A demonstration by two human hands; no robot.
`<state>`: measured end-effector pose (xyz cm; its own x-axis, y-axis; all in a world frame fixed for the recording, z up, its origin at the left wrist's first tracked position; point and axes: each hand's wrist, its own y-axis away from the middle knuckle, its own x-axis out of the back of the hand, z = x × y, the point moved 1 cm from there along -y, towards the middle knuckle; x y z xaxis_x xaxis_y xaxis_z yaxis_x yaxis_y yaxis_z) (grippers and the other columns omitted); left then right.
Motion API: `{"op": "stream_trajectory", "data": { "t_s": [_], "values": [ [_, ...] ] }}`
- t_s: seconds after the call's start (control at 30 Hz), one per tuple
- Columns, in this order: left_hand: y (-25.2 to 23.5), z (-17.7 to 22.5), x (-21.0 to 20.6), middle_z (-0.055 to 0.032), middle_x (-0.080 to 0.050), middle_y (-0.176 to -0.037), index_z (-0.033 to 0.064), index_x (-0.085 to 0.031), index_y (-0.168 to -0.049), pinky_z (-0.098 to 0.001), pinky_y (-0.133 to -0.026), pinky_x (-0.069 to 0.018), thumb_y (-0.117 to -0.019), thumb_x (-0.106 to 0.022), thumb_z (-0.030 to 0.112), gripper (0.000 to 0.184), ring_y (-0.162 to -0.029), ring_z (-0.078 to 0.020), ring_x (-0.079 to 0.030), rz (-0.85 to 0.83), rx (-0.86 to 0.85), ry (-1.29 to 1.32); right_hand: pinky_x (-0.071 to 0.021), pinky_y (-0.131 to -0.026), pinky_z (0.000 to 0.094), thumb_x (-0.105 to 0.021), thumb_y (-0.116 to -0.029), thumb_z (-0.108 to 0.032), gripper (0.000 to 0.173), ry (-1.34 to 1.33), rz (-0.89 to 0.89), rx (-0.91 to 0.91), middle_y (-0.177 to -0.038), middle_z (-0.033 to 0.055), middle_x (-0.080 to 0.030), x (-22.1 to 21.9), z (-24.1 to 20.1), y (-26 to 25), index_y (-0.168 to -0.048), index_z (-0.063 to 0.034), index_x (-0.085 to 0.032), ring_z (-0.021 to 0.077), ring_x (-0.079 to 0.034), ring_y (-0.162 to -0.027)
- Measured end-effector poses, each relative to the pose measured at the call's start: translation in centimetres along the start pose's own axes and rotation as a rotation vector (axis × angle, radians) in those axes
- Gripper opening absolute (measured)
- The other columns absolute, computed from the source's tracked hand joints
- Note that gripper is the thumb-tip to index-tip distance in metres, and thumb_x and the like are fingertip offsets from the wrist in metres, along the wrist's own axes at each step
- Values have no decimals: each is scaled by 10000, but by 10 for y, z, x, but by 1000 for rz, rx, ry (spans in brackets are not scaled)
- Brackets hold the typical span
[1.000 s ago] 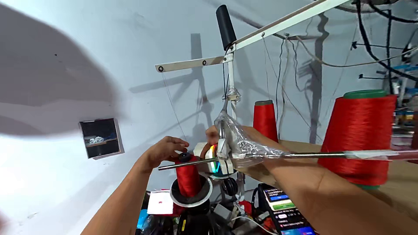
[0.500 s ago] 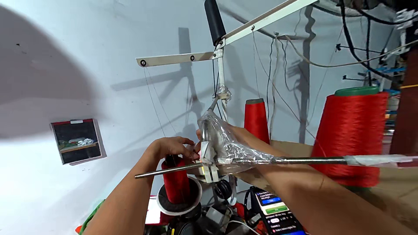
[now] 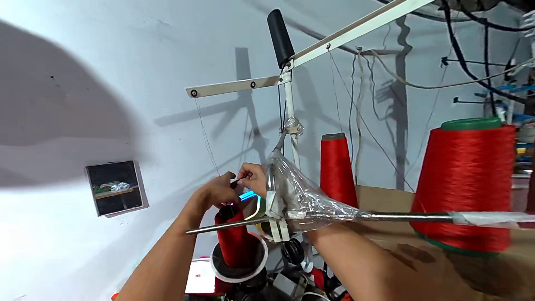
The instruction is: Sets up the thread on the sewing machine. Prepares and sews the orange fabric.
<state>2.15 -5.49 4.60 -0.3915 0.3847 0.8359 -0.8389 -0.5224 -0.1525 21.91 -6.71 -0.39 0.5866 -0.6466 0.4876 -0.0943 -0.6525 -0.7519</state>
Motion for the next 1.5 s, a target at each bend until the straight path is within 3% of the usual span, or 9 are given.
{"op": "stream_trajectory", "data": {
  "t_s": [0.1, 0.2, 0.33, 0.47, 0.53, 0.63, 0.73, 1.03, 1.5],
  "values": [
    [-5, -46, 4, -198, -623, -1249, 58, -308, -1553, -427, -706, -533, -833, -705, -81, 834, -910, -275, -622, 66, -158, 201, -501, -918, 517, -684, -935, -19, 144, 143, -35, -54, -1040, 236, -653, 5, -41, 11, -1055, 61, -681, 360, -623, -1006],
    [-9, -70, 5, -196, -568, -1388, 70, -299, -1563, -436, -810, -561, -783, -684, -176, 904, -1056, -284, -643, 78, -220, 313, -547, -855, 529, -678, -981, -135, 195, 181, 55, -100, -1100, 226, -632, -10, -56, 31, -1119, 2, -663, 356, -651, -967],
    [2, -84, -2, -158, -565, -1405, 62, -346, -1536, -422, -956, -524, -756, -683, -158, 878, -1188, -242, -600, 127, -311, 403, -527, -949, 530, -583, -1045, -375, 452, 34, -82, -308, -1217, 176, -678, -20, -46, 34, -1390, -83, -565, 310, -669, -1080],
    [13, -100, -11, -132, -573, -1386, 76, -391, -1514, -394, -897, -554, -749, -689, -125, 845, -1144, -208, -615, 151, -349, 450, -510, -718, 361, -686, -991, -288, 289, -211, 23, -329, -955, 82, -671, -26, -52, 44, -1177, -68, -654, 155, -609, -805],
    [18, -106, -17, -145, -541, -1428, 70, -397, -1508, -403, -947, -536, -741, -705, -121, 848, -1227, -225, -581, 197, -341, 478, -501, -749, 299, -709, -968, -316, 326, -332, 27, -352, -1006, 27, -686, -33, -51, 47, -1209, -109, -636, 87, -610, -846],
    [24, -114, -22, -149, -532, -1433, 84, -428, -1487, -430, -952, -539, -708, -733, -111, 860, -1250, -250, -571, 296, -322, 535, -537, -892, 376, -700, -952, -454, 514, -434, -76, -492, -1172, 65, -676, -43, -54, 45, -1349, -146, -593, 144, -641, -1023],
    [30, -119, -21, -143, -558, -1402, 92, -445, -1477, -433, -967, -545, -717, -745, -103, 840, -1234, -251, -590, 304, -341, 547, -538, -793, 322, -696, -913, -561, 524, -461, -92, -541, -1065, 22, -684, -49, -55, 46, -1306, -226, -610, 101, -643, -918],
    [35, -111, -32, -185, -506, -1441, 134, -386, -1543, -473, -939, -517, -936, -672, 89, 672, -1135, -280, -603, 343, -204, 809, -524, -858, 362, -660, -955, -515, 487, -436, 41, -408, -1141, 36, -679, -54, -73, 57, -1331, -209, -612, 126, -633, -987],
    [29, -102, -44, -144, -643, -1083, 44, -474, -1401, -370, -797, -548, -921, -647, 18, 511, -904, -202, -640, 398, -187, 882, -489, -719, 260, -679, -980, -357, 321, -421, 25, -278, -972, 2, -653, -53, -60, 57, -1245, -181, -637, 50, -570, -789]
  ]
}}
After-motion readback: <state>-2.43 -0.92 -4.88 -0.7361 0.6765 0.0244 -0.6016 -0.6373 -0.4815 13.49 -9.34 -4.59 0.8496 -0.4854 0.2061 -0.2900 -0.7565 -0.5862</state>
